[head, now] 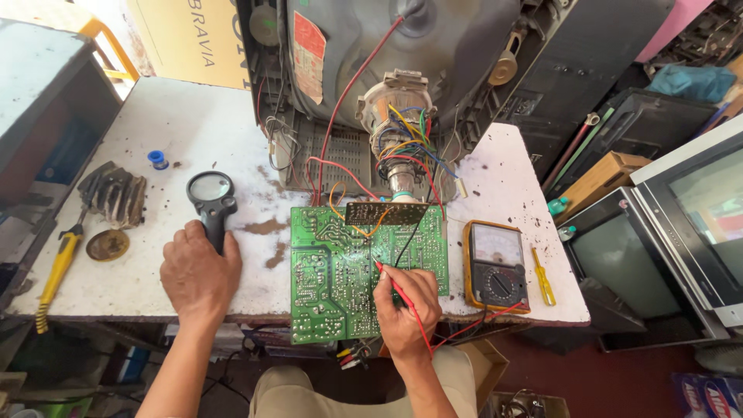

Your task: The person tests a green circuit board using a multimeter and probes. They move the probes across various points on the board and briefly use a magnifying glass to inspect the area.

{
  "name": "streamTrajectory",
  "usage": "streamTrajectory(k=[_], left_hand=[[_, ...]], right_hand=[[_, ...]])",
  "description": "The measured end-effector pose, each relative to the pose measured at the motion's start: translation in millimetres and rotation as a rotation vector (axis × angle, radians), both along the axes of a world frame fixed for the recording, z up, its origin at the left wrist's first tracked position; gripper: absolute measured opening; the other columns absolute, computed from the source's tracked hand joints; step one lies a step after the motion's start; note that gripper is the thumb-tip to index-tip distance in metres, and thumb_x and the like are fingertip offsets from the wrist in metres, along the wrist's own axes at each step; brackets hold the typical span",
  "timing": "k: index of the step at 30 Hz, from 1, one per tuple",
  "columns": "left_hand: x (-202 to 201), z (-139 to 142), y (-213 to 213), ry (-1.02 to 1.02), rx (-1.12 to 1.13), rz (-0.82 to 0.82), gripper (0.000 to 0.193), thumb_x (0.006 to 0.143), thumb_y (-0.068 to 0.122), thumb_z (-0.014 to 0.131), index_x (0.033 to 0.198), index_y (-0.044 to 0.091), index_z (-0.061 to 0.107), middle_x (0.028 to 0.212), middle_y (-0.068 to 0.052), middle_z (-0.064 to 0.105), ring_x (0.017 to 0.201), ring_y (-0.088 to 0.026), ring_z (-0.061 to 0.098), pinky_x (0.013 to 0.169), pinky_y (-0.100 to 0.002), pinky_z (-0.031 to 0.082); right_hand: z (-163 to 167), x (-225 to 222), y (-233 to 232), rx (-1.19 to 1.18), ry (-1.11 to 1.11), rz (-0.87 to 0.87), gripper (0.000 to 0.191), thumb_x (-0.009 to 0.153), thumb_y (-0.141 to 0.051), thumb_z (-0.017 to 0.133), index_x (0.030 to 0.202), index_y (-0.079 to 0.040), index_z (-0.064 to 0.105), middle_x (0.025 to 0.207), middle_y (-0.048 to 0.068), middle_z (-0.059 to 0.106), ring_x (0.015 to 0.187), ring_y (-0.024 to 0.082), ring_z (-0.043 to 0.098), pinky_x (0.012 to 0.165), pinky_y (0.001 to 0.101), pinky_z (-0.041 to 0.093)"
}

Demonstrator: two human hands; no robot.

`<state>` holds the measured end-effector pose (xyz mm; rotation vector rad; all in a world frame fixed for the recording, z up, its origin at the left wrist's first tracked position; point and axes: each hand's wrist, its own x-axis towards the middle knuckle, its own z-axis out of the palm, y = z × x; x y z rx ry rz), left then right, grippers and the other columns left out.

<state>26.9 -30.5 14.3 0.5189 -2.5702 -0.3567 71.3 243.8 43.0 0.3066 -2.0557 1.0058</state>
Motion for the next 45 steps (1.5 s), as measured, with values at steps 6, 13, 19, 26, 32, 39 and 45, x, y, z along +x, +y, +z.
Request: streamTrajectory(k=[6, 13, 19, 26, 32, 39, 45], left_hand=[[-3, -7, 0, 0.030, -0.045, 0.006, 0.039, 0.093, 0.035, 0.071, 0.107, -0.001, 0.062, 0.099, -0.019, 0.066, 0.096, -0.039, 0.063, 0.079, -0.050, 0.051], [-1, -7, -4, -0.004, 0.001, -0.008, 0.040, 0.092, 0.033, 0.071, 0.109, -0.002, 0.062, 0.098, -0.018, 0.065, 0.093, -0.037, 0.062, 0.077, -0.047, 0.052], [-2, -6, -2, -0.004, -0.015, -0.006, 0.042, 0.092, 0.033, 0.072, 0.110, -0.002, 0.062, 0.098, -0.018, 0.065, 0.094, -0.036, 0.063, 0.077, -0.046, 0.052], [-2, -8, -2, 0.022, -0.016, -0.014, 0.041, 0.092, 0.032, 0.073, 0.111, -0.002, 0.062, 0.099, -0.017, 0.065, 0.094, -0.037, 0.062, 0.078, -0.047, 0.052], [-2, -9, -2, 0.024, -0.012, -0.017, 0.041, 0.092, 0.032, 0.073, 0.110, -0.002, 0.061, 0.099, -0.018, 0.065, 0.094, -0.037, 0.062, 0.077, -0.047, 0.052], [0, -8, -2, 0.065, -0.023, -0.018, 0.041, 0.091, 0.032, 0.074, 0.111, -0.002, 0.061, 0.099, -0.018, 0.064, 0.094, -0.037, 0.062, 0.076, -0.048, 0.051], [-1, -6, -4, -0.003, 0.014, -0.028, 0.045, 0.093, 0.031, 0.072, 0.116, -0.005, 0.060, 0.099, -0.018, 0.065, 0.092, -0.034, 0.062, 0.076, -0.045, 0.052]], right_hand=[[-4, 2, 2, 0.025, 0.004, -0.003, 0.012, 0.087, -0.001, 0.075, 0.099, -0.002, 0.073, 0.093, 0.010, 0.074, 0.087, 0.027, 0.066, 0.079, 0.0366, 0.053], [-8, 1, -1, 0.014, 0.008, -0.009, 0.012, 0.088, 0.000, 0.075, 0.100, -0.001, 0.074, 0.091, 0.011, 0.073, 0.085, 0.026, 0.065, 0.079, 0.0352, 0.053], [-10, 0, 1, 0.013, 0.005, -0.007, 0.013, 0.088, 0.001, 0.076, 0.101, -0.001, 0.075, 0.091, 0.010, 0.073, 0.084, 0.025, 0.064, 0.079, 0.0348, 0.053], [-14, 5, 8, -0.114, 0.027, 0.067, 0.012, 0.091, 0.001, 0.073, 0.103, 0.001, 0.073, 0.091, 0.011, 0.071, 0.086, 0.024, 0.065, 0.080, 0.0341, 0.053], [-17, 3, 12, -0.117, 0.013, 0.006, 0.010, 0.092, 0.001, 0.073, 0.102, 0.003, 0.074, 0.091, 0.011, 0.072, 0.086, 0.024, 0.066, 0.080, 0.0343, 0.054], [-21, 14, 15, -0.015, 0.021, 0.031, 0.012, 0.089, 0.003, 0.073, 0.101, 0.001, 0.074, 0.092, 0.011, 0.072, 0.087, 0.026, 0.067, 0.083, 0.0371, 0.054], [-24, 25, 10, -0.008, 0.012, 0.040, 0.015, 0.088, 0.004, 0.072, 0.103, 0.000, 0.074, 0.094, 0.010, 0.071, 0.089, 0.027, 0.066, 0.084, 0.0367, 0.054]])
